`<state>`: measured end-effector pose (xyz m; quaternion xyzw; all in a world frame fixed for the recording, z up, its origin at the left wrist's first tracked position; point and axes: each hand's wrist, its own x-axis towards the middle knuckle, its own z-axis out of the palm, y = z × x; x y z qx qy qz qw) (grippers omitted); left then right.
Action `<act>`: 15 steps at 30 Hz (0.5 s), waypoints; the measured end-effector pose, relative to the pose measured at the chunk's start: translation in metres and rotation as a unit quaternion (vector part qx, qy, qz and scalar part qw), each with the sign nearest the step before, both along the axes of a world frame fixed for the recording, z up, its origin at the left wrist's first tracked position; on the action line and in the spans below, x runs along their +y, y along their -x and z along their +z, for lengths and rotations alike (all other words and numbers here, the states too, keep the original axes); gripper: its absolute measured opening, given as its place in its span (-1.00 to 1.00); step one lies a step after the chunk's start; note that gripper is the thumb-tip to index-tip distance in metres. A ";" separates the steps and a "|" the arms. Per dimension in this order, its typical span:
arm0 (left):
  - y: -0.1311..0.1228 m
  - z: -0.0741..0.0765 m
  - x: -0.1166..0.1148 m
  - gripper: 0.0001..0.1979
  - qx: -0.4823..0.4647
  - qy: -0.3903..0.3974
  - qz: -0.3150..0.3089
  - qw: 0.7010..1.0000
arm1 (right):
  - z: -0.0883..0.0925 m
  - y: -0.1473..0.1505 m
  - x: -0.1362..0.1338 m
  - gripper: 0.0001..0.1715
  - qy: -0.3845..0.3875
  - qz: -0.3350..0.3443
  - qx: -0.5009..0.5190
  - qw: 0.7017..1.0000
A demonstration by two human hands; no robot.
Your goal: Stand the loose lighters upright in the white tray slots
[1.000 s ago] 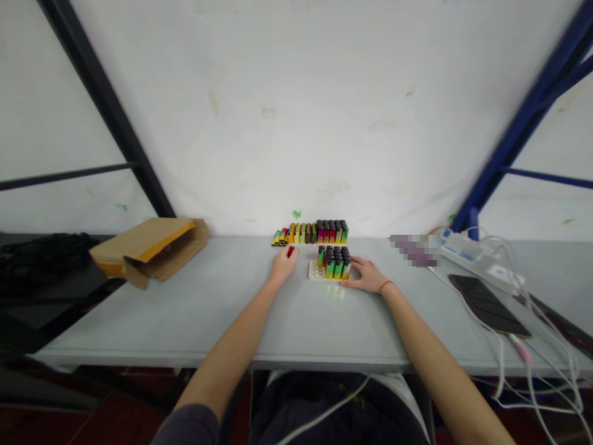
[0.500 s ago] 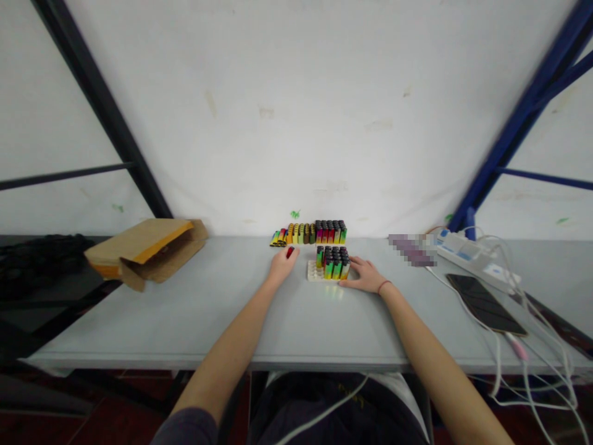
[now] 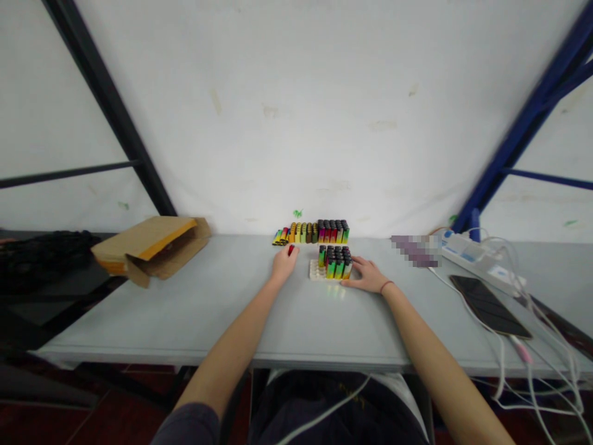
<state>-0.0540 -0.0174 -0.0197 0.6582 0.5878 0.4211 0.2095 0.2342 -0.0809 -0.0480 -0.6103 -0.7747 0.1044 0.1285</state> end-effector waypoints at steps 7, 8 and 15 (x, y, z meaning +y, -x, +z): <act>0.005 0.000 -0.003 -0.77 -0.011 -0.012 -0.027 0.999 | -0.001 0.000 0.001 0.08 -0.004 0.005 0.001 1.000; 0.005 0.000 -0.003 -0.76 -0.018 -0.017 -0.040 0.999 | -0.001 0.000 0.001 0.08 -0.005 0.004 0.001 1.000; 0.008 0.009 0.003 -0.78 -0.012 -0.093 -0.141 0.986 | 0.001 0.000 0.000 0.03 -0.004 0.010 0.002 1.000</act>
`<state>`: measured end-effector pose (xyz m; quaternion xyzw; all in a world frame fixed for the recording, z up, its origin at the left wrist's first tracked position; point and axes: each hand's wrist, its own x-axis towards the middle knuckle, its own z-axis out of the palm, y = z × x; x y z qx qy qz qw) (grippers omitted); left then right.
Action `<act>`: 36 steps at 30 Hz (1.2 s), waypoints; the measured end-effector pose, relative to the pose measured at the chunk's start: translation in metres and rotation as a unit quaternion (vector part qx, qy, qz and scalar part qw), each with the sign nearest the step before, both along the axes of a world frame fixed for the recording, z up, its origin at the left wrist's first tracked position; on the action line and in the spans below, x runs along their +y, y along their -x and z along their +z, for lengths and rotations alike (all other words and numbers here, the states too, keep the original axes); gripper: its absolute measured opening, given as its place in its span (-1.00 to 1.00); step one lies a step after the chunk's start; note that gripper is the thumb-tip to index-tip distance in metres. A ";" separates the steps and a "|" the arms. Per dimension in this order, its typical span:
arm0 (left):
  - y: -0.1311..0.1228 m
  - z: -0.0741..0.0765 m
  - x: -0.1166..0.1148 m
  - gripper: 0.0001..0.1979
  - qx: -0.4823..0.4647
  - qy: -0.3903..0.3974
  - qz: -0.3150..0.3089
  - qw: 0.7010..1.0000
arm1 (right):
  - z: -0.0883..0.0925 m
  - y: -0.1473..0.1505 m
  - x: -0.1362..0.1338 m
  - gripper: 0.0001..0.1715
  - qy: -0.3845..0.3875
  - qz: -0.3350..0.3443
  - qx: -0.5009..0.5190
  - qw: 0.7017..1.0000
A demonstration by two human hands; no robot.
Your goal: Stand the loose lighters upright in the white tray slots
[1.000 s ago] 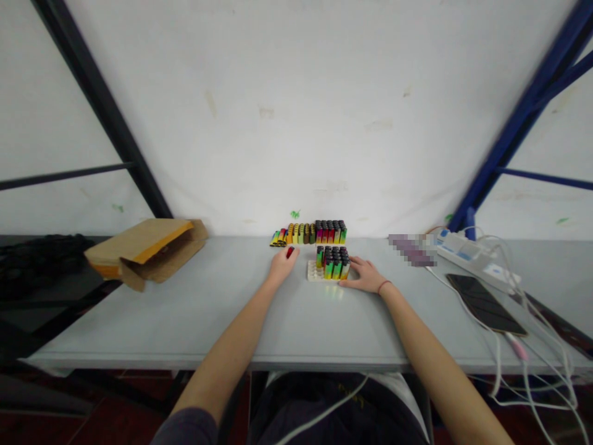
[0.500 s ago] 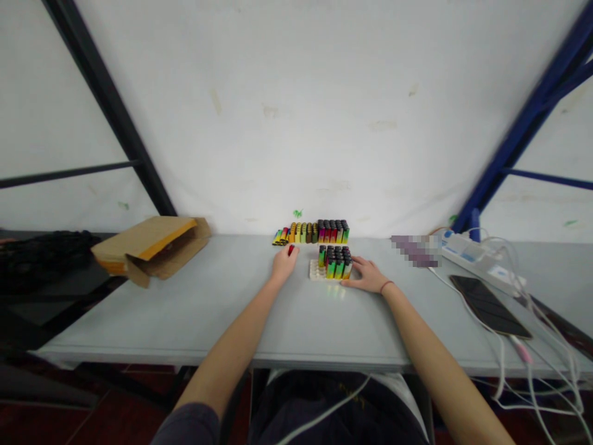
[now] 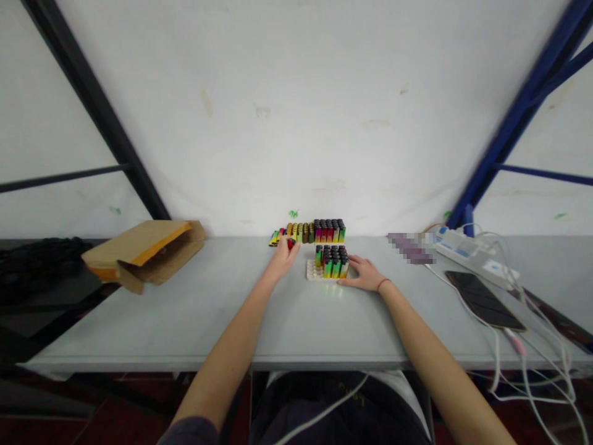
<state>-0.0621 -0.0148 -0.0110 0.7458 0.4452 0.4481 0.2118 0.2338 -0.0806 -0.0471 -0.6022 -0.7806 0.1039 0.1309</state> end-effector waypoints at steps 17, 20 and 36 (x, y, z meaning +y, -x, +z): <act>-0.006 0.015 -0.021 -0.70 0.069 0.060 -0.181 0.979 | -0.001 0.002 -0.001 0.01 -0.013 -0.008 0.000 1.000; -0.012 0.008 -0.021 -0.74 0.058 0.053 -0.175 0.981 | -0.001 0.002 -0.001 0.02 -0.008 -0.009 -0.001 1.000; -0.019 -0.013 -0.013 -0.71 0.099 -0.154 -0.089 0.979 | 0.002 0.003 -0.002 0.02 0.004 -0.012 -0.004 1.000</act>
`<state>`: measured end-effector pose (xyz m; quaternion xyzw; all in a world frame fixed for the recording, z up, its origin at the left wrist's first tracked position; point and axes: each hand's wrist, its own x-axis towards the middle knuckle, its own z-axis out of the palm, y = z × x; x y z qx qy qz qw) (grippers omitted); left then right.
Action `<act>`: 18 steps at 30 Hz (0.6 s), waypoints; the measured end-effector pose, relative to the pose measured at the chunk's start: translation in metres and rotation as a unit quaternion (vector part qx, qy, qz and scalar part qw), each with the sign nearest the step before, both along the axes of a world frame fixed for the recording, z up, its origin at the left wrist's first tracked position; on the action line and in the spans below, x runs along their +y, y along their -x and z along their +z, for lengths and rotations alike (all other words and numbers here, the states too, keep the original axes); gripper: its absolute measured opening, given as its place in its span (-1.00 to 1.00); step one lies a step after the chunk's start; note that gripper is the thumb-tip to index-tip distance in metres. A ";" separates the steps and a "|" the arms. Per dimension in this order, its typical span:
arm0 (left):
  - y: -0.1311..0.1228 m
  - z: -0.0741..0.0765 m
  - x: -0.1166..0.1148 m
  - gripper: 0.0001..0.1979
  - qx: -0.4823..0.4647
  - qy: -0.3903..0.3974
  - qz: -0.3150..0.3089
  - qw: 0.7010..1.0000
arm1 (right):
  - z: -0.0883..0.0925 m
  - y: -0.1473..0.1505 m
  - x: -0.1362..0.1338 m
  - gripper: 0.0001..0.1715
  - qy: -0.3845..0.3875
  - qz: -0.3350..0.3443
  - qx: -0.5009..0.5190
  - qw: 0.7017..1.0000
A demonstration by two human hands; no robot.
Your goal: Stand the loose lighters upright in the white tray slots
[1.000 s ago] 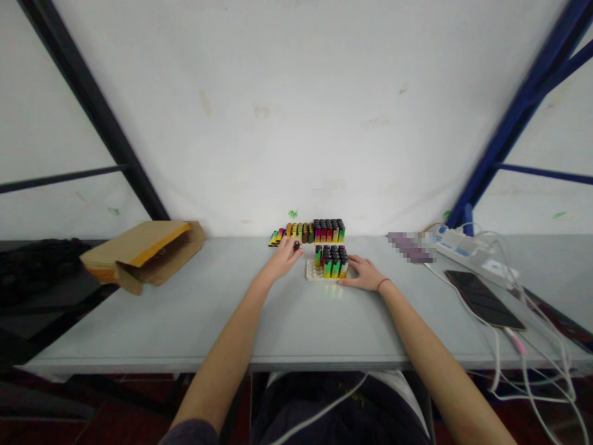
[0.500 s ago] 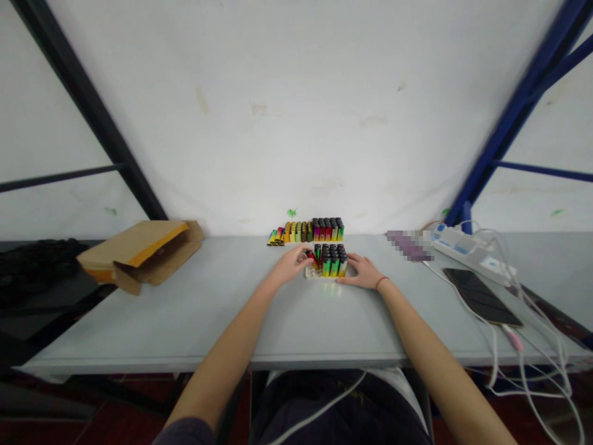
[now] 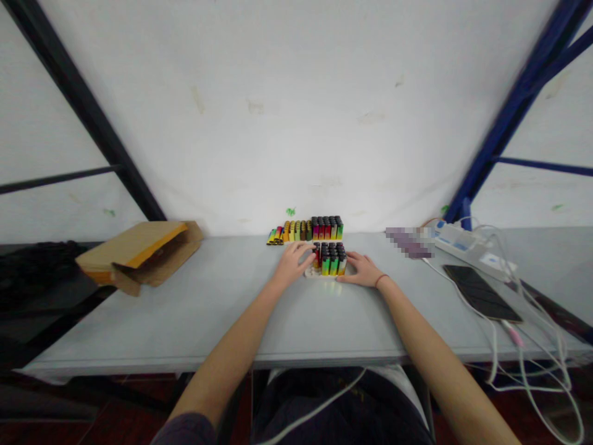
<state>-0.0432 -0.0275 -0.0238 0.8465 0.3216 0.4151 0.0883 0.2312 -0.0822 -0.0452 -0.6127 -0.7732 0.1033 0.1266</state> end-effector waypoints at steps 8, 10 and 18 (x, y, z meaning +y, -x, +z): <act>0.046 -0.008 0.090 -0.50 0.038 0.074 0.234 0.969 | -0.003 0.000 0.001 0.04 -0.001 -0.001 -0.001 1.000; 0.056 -0.009 0.104 -0.47 0.114 0.102 0.200 0.968 | -0.003 0.000 0.001 0.04 0.000 0.003 0.000 1.000; 0.074 -0.015 0.119 -0.49 0.221 0.116 0.217 0.944 | -0.003 0.000 0.000 0.04 -0.001 0.003 0.002 1.000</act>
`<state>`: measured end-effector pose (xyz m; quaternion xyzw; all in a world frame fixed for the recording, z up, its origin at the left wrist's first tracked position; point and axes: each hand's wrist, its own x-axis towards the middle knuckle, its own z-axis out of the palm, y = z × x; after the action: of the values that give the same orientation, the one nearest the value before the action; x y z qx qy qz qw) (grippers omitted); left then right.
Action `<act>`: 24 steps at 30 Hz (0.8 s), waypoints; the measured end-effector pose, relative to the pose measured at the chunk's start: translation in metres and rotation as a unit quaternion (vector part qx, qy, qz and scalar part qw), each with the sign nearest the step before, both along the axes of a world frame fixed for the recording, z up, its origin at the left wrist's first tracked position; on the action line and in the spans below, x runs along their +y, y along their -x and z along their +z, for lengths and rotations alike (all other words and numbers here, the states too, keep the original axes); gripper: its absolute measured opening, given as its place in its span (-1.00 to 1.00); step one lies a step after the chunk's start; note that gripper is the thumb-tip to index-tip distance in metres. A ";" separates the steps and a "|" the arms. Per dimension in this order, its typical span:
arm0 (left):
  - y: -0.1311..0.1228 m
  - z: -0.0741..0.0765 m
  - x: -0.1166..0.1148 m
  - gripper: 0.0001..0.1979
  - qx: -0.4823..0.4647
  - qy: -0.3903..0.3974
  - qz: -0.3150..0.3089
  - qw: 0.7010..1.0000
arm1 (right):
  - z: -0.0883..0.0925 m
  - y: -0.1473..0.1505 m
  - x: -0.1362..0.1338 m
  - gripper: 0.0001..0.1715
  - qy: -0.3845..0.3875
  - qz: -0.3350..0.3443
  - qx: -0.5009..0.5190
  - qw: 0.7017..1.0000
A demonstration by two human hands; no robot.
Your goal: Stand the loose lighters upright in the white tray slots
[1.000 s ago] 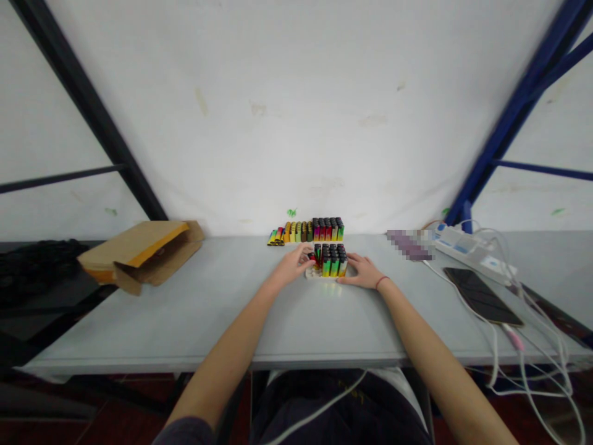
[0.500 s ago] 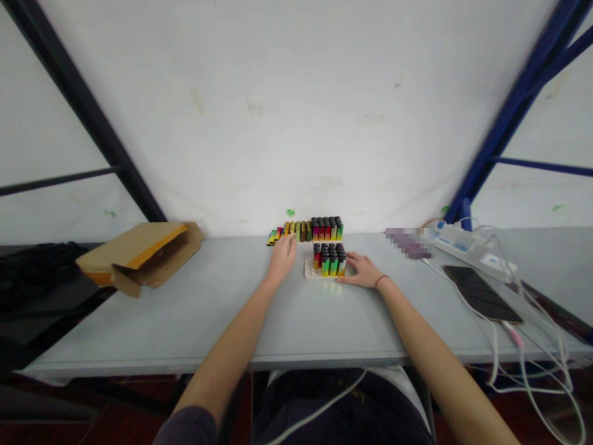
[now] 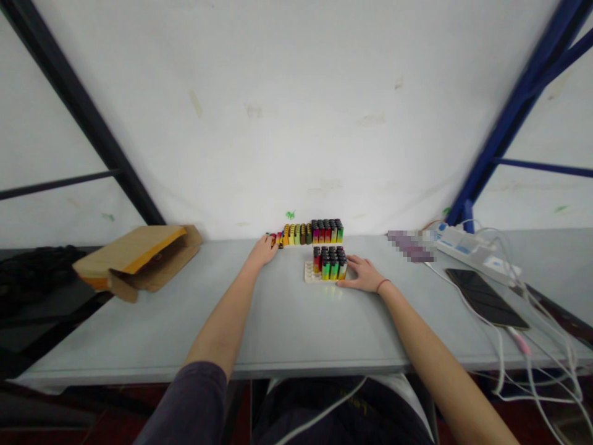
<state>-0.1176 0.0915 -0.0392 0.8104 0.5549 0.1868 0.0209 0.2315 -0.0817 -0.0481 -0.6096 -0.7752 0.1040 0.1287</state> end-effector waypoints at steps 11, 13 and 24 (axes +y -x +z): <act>-0.003 0.010 -0.015 -0.37 0.075 0.073 0.017 0.994 | -0.001 -0.001 0.001 0.04 -0.007 0.003 0.004 1.000; -0.003 0.012 -0.020 -0.34 0.080 0.072 0.031 0.994 | -0.002 -0.001 0.001 0.03 -0.011 0.004 0.006 1.000; -0.010 0.025 -0.033 -0.37 0.106 0.079 0.057 0.990 | -0.003 0.000 0.002 0.03 -0.004 -0.005 0.007 1.000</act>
<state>-0.1080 0.0590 -0.0145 0.7886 0.6122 0.0561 0.0153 0.2319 -0.0802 -0.0513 -0.6121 -0.7719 0.1040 0.1371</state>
